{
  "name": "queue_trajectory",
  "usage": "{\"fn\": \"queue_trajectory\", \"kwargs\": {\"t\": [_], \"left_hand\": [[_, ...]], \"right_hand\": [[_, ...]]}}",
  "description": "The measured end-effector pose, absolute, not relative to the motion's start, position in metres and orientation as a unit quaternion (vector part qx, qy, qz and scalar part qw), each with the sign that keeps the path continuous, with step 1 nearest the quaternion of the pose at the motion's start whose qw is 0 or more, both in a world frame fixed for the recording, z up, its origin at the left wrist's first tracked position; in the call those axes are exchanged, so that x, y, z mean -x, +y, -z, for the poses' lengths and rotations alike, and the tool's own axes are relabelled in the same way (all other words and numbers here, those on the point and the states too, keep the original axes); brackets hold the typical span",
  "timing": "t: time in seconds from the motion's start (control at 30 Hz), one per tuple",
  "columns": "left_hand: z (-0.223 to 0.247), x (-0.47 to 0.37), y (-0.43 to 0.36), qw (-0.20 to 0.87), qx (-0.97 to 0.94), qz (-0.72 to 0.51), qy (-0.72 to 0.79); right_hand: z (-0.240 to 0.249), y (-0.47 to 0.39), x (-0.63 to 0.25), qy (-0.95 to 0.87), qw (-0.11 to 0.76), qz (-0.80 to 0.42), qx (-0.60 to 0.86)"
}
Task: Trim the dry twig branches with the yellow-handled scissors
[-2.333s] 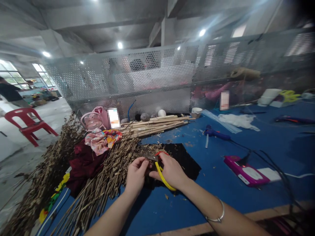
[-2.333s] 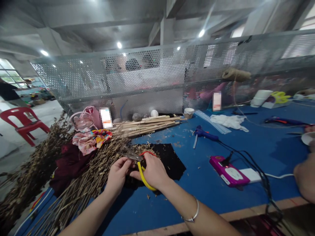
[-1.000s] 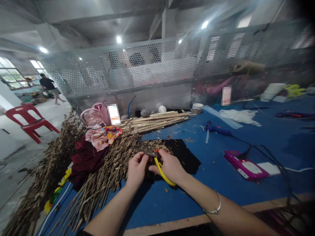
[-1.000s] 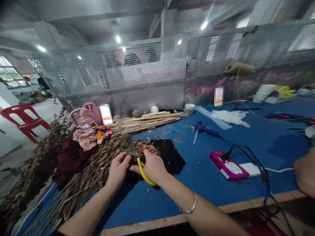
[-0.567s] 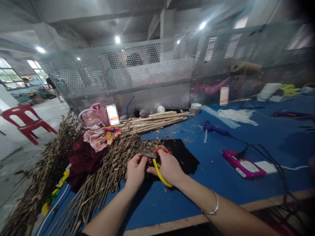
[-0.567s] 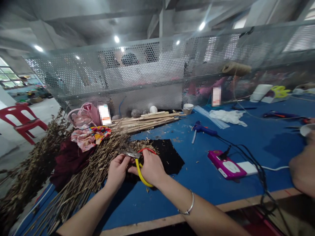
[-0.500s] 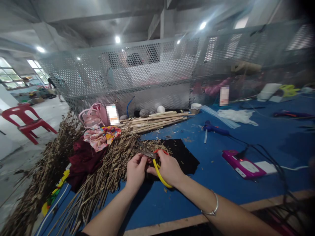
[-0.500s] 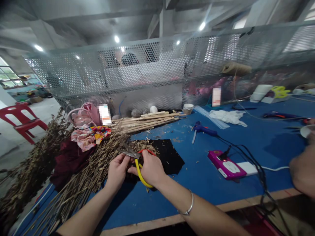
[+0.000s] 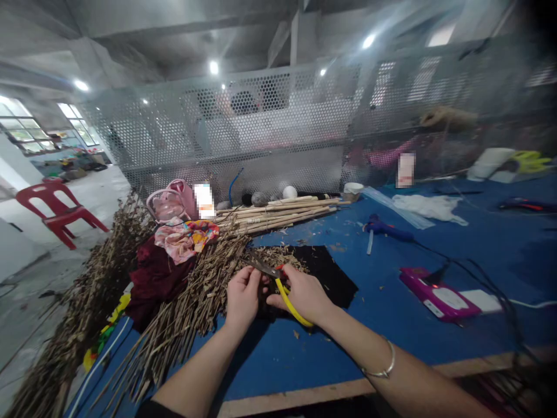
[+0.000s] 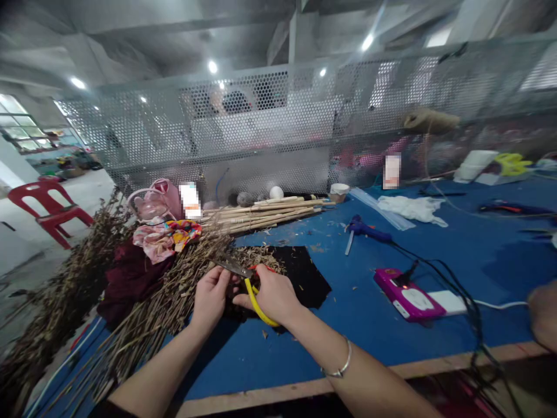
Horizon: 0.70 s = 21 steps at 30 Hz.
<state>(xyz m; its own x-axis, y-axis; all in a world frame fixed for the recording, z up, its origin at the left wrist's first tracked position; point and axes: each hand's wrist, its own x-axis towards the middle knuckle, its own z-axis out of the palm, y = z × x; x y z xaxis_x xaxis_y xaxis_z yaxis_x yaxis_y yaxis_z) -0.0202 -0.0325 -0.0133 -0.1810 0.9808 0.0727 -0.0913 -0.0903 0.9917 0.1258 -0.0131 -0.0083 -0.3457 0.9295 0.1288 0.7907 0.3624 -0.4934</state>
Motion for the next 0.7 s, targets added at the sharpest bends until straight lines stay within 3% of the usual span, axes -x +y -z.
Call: {"fn": "queue_trajectory", "kwargs": {"t": [0.3,0.7], "left_hand": [[0.0173,0.03,-0.0318,0.287,-0.576,-0.533,0.549],[0.0099,0.03,-0.0329,0.279,-0.584,-0.506,0.571]], "right_hand": [[0.0029,-0.0137,-0.1281,-0.812,0.177,-0.174,0.528],[0.0102,-0.009,-0.1295,-0.807,0.191,-0.15,0.538]]}}
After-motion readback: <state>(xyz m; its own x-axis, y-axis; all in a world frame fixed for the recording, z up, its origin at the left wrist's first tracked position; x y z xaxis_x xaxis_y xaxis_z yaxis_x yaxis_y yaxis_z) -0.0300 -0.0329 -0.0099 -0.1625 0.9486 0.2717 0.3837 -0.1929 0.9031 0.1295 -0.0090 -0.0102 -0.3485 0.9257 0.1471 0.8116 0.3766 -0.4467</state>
